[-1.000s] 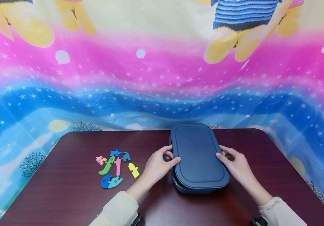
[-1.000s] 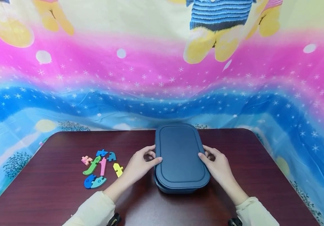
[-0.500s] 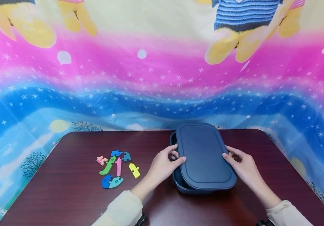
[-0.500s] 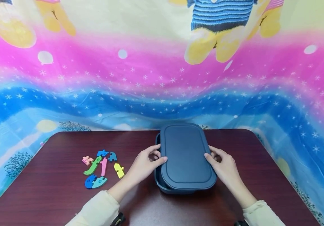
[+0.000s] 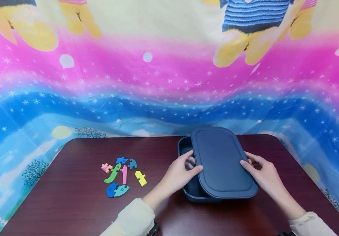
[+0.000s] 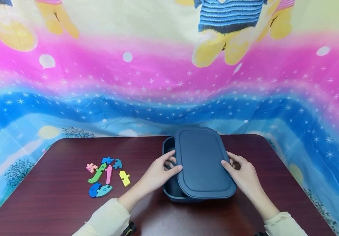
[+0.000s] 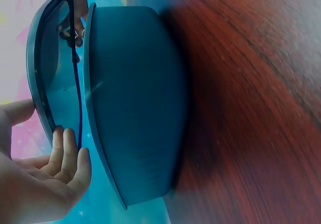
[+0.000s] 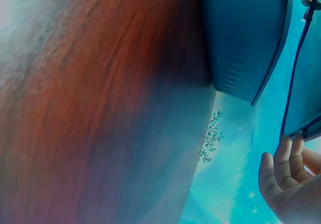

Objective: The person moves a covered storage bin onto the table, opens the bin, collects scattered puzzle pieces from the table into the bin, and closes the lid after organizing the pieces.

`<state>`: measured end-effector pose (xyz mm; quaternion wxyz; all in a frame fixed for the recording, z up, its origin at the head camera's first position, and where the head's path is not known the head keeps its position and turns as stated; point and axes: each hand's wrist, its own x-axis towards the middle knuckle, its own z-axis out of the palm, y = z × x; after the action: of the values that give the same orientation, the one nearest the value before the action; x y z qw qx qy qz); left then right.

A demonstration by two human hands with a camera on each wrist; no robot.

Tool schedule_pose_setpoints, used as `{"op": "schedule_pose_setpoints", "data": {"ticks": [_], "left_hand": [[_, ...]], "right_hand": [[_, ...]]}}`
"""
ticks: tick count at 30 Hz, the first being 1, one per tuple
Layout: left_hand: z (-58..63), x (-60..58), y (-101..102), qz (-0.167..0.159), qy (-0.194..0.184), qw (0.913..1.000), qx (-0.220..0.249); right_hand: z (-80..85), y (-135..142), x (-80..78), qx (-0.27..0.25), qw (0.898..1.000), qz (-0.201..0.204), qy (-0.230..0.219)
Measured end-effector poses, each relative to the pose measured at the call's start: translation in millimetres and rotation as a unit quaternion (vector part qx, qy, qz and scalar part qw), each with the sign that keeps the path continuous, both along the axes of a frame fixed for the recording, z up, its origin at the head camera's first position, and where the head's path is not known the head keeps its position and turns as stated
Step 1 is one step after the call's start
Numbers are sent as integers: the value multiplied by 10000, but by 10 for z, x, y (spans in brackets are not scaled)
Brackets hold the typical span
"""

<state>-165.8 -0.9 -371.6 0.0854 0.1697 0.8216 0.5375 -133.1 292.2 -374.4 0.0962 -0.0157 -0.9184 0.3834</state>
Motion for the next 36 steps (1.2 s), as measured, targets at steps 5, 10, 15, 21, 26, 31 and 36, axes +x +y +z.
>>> {"op": "schedule_pose_setpoints", "data": {"ticks": [5, 10, 15, 21, 26, 31, 36], "left_hand": [[7, 25, 72, -125, -187, 9997, 136], [23, 47, 182, -247, -280, 9990, 244], [62, 88, 292, -207, -244, 9990, 303], [99, 135, 418, -191, -251, 9987, 407], [89, 178, 530, -262, -308, 9980, 491], [92, 217, 645, -204, -410, 9969, 645], [94, 251, 784, -82, -535, 9959, 728]], "right_hand": [[4, 78, 29, 90, 9999, -93, -2], [-17, 171, 75, 157, 9996, -211, 40], [-32, 275, 110, 233, 9994, -258, 86], [-40, 406, 165, 353, 9988, -345, 70], [-30, 527, 204, 417, 9981, -454, 72], [-29, 629, 230, 486, 9976, -498, 42], [-35, 741, 259, 537, 9968, -589, -96]]}}
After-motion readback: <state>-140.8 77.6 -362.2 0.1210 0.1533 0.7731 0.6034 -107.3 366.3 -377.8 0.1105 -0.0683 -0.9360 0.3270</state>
